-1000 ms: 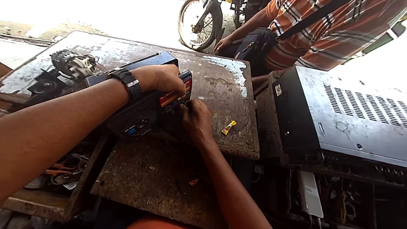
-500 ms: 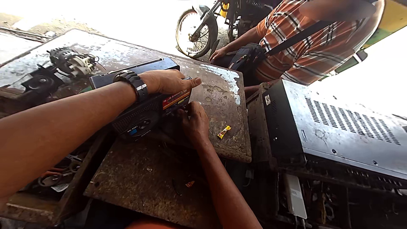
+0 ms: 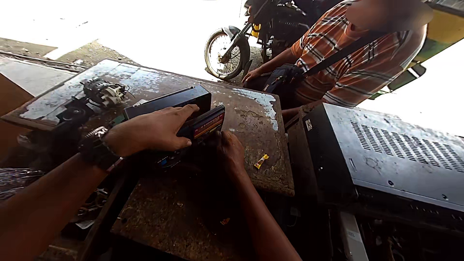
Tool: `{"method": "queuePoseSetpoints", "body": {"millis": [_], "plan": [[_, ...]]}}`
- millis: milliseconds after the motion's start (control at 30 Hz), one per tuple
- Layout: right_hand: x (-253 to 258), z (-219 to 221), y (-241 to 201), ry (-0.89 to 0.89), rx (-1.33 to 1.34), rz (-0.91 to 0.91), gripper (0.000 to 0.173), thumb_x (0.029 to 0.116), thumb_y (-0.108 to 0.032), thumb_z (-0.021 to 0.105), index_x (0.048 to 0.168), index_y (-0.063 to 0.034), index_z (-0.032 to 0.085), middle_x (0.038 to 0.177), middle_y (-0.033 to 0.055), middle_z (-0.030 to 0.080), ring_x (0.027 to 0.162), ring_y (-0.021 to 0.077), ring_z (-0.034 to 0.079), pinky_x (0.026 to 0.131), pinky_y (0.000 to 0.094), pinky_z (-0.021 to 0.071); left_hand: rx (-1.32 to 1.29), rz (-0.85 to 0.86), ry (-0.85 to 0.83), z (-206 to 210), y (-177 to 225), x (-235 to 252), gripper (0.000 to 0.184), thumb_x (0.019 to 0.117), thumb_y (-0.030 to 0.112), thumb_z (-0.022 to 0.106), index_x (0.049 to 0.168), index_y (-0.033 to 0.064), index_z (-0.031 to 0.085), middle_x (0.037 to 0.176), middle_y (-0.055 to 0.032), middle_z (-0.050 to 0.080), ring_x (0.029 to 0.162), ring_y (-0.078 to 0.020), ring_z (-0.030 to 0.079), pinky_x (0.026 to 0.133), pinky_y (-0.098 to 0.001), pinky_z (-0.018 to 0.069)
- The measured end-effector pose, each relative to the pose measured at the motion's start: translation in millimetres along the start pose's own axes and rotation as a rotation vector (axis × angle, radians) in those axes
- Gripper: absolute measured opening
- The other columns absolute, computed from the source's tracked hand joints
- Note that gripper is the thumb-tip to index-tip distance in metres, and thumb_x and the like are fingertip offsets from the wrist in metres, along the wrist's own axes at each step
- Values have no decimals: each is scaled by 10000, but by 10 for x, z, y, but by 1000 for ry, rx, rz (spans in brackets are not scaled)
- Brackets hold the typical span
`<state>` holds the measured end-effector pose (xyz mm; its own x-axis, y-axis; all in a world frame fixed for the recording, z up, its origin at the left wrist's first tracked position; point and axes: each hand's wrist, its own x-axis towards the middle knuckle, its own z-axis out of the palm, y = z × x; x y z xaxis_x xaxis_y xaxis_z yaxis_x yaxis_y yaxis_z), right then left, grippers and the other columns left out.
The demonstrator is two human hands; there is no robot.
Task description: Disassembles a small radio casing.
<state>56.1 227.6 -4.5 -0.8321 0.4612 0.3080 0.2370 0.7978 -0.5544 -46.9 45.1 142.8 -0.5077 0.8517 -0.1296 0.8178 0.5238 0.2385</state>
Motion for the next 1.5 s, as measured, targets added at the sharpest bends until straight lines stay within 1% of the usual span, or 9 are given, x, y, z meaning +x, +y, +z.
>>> {"method": "queuePoseSetpoints", "body": {"millis": [100, 200, 400, 567, 767, 900, 1100, 1333, 1500], "plan": [[-17, 1, 9, 14, 11, -5, 498, 1104, -423, 375, 875, -77, 650, 862, 96, 646, 912, 277, 667, 761, 470, 540, -19, 0, 52, 122, -98, -178, 695, 990, 331, 648, 1597, 203, 334, 1462, -92, 558, 1304, -260, 580, 1071, -517, 481], [-47, -4, 14, 32, 46, -40, 448, 1044, -486, 483, 1055, -82, 675, 971, 97, 660, 968, 279, 661, 785, 475, 552, -41, 3, 90, 183, -147, -187, 650, 1026, 302, 584, 1602, 157, 321, 1388, -115, 613, 1243, -256, 626, 1034, -511, 509], [-81, 14, 25, 148, 79, -122, 329, 977, -352, 650, 1125, -58, 654, 1023, 106, 645, 961, 268, 648, 800, 440, 560, -58, -44, 30, 157, -92, -150, 657, 1046, 277, 563, 1622, 161, 269, 1293, -132, 658, 1151, -265, 670, 970, -508, 542], [-175, 53, -20, 245, 72, -389, 345, 990, -396, 590, 948, -70, 695, 883, 66, 668, 828, 222, 667, 682, 390, 564, -40, -91, 27, 141, -9, -175, 650, 1051, 287, 559, 1625, 188, 270, 1028, -121, 709, 890, -264, 711, 793, -511, 582], [-146, 96, -45, 137, 7, -486, 297, 950, -348, 636, 939, -54, 679, 860, 81, 655, 832, 248, 668, 676, 394, 567, -15, -82, 46, 159, 28, -186, 646, 1045, 289, 567, 1618, 202, 282, 932, -96, 698, 799, -249, 702, 709, -489, 584], [-132, 130, -36, 112, -33, -455, 384, 1058, -331, 495, 852, -66, 682, 815, 78, 671, 810, 239, 692, 668, 393, 569, -20, -89, 48, 148, 42, -194, 647, 1047, 286, 564, 1622, 193, 282, 932, -95, 700, 793, -242, 701, 708, -484, 585], [-155, 96, -40, 108, 1, -391, 526, 1054, -489, 441, 809, -84, 668, 753, 58, 637, 745, 230, 668, 616, 406, 541, -15, -88, 60, 166, 42, -195, 635, 1043, 290, 562, 1613, 191, 300, 921, -92, 699, 799, -245, 703, 708, -487, 584], [-134, 117, -25, 155, 3, -477, 337, 956, -379, 655, 860, -57, 678, 757, 60, 633, 716, 223, 659, 613, 380, 556, -21, -95, 59, 172, 49, -186, 647, 1038, 282, 569, 1616, 201, 290, 920, -80, 694, 794, -238, 697, 705, -473, 582], [-137, 117, -23, 174, -1, -488, 324, 947, -379, 669, 888, -61, 680, 777, 53, 639, 732, 215, 657, 626, 371, 556, -23, -105, 49, 164, 59, -182, 657, 1039, 287, 568, 1622, 196, 277, 918, -85, 688, 794, -242, 692, 706, -470, 579]]}}
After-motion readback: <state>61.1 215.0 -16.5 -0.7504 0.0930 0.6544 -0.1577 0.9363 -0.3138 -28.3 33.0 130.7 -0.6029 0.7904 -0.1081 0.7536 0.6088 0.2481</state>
